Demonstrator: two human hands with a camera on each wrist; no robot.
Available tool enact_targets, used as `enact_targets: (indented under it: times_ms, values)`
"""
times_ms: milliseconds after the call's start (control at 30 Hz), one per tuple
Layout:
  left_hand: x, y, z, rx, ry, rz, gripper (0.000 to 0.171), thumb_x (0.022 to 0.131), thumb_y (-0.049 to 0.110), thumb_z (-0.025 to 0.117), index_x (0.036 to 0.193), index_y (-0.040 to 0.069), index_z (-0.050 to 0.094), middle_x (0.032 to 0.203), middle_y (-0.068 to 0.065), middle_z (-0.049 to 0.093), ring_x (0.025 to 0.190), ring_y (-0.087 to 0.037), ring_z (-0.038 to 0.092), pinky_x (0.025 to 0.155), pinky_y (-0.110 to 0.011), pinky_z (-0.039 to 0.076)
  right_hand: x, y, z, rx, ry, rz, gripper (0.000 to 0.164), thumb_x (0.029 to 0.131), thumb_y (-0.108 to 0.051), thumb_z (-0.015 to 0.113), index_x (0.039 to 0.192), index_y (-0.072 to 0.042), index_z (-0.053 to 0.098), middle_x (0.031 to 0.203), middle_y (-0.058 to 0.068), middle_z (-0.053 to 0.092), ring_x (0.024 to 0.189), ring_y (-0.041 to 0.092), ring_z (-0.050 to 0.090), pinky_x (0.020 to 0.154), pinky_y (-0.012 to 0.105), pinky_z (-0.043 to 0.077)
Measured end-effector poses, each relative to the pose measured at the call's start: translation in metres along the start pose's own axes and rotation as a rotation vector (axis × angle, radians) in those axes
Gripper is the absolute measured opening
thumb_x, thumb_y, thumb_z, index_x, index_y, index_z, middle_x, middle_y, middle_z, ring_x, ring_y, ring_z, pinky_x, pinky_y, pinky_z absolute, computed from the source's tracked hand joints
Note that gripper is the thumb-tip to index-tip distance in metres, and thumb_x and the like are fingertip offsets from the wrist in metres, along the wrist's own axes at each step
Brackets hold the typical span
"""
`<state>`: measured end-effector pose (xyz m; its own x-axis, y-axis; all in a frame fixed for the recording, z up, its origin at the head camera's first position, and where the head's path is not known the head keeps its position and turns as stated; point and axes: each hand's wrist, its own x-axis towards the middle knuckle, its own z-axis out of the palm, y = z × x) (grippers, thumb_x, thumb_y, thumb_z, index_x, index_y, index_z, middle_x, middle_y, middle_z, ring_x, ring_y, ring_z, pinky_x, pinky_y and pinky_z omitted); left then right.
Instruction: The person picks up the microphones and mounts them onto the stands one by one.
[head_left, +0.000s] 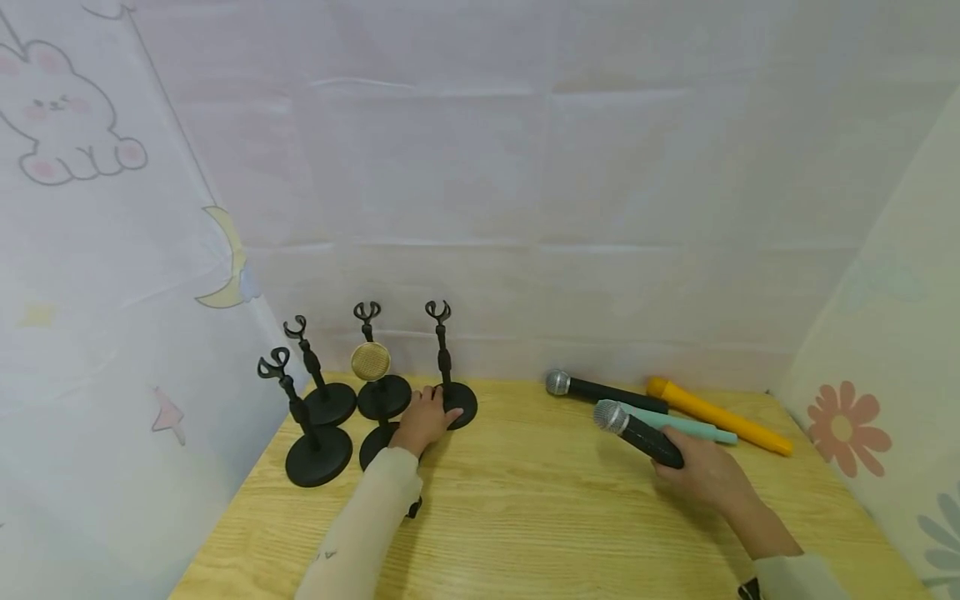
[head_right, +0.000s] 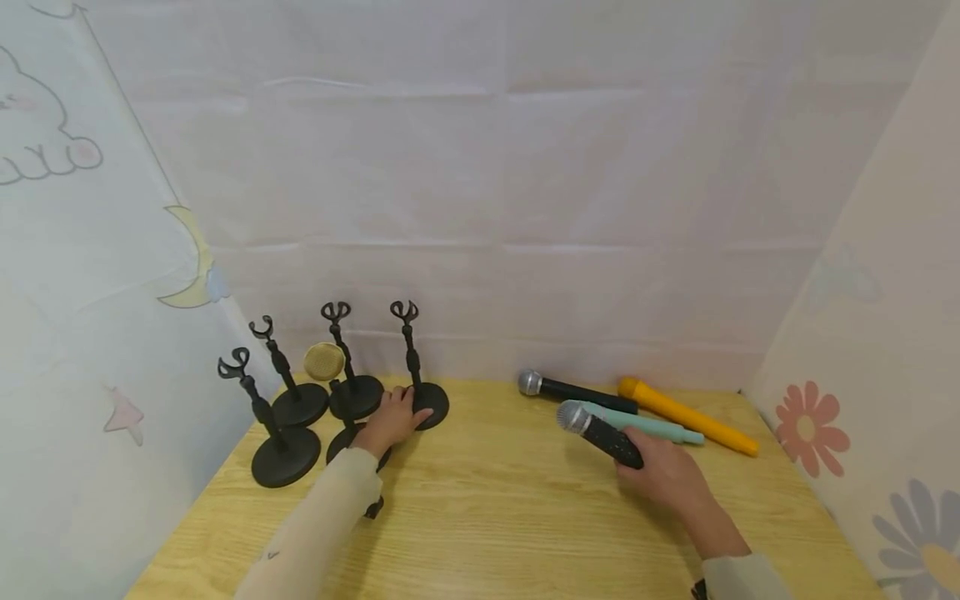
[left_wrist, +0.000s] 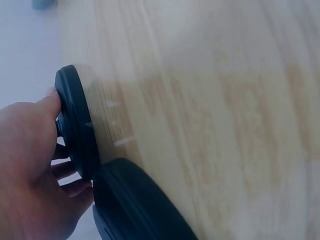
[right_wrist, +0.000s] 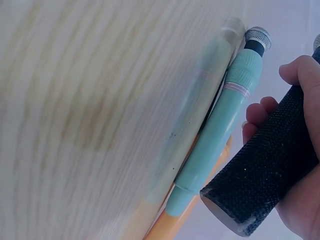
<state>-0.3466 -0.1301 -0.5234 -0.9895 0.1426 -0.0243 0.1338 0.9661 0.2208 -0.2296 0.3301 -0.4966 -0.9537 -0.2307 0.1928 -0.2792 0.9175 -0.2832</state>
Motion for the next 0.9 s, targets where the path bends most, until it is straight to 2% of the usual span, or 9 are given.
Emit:
enact_targets:
  times_ms: [233,500,900]
  values:
    - [-0.006,0.011,0.004,0.003,-0.015,0.032,0.077,0.104,0.055,0.047,0.153,-0.004,0.037,0.153,-0.024,0.035,0.139,-0.043,0.033,0.108,-0.049,0.043,-0.001,-0.004,0.000,0.005,0.003,0.018,0.041,0.085,-0.026,0.079,0.118,-0.009,0.061,0.100,0.012,0.071,0.078,0.025,0.065,0.065,0.049,0.054]
    - [-0.016,0.014,0.007,-0.069,-0.053,0.037,0.080,0.103,0.056,0.047,0.157,-0.001,0.030,0.164,-0.020,0.026,0.149,-0.039,0.027,0.113,-0.052,0.039,0.000,-0.006,-0.002,0.014,-0.023,0.009,0.044,0.086,-0.026,0.078,0.120,-0.007,0.058,0.100,0.014,0.072,0.078,0.026,0.066,0.064,0.049,0.054]
    - [-0.038,0.021,0.005,-0.018,-0.035,0.092,0.082,0.102,0.060,0.046,0.157,0.001,0.033,0.159,-0.018,0.035,0.145,-0.041,0.031,0.107,-0.053,0.045,-0.001,-0.007,-0.001,0.027,-0.009,0.000,0.040,0.086,-0.025,0.079,0.116,-0.009,0.059,0.100,0.013,0.072,0.078,0.025,0.065,0.065,0.049,0.054]
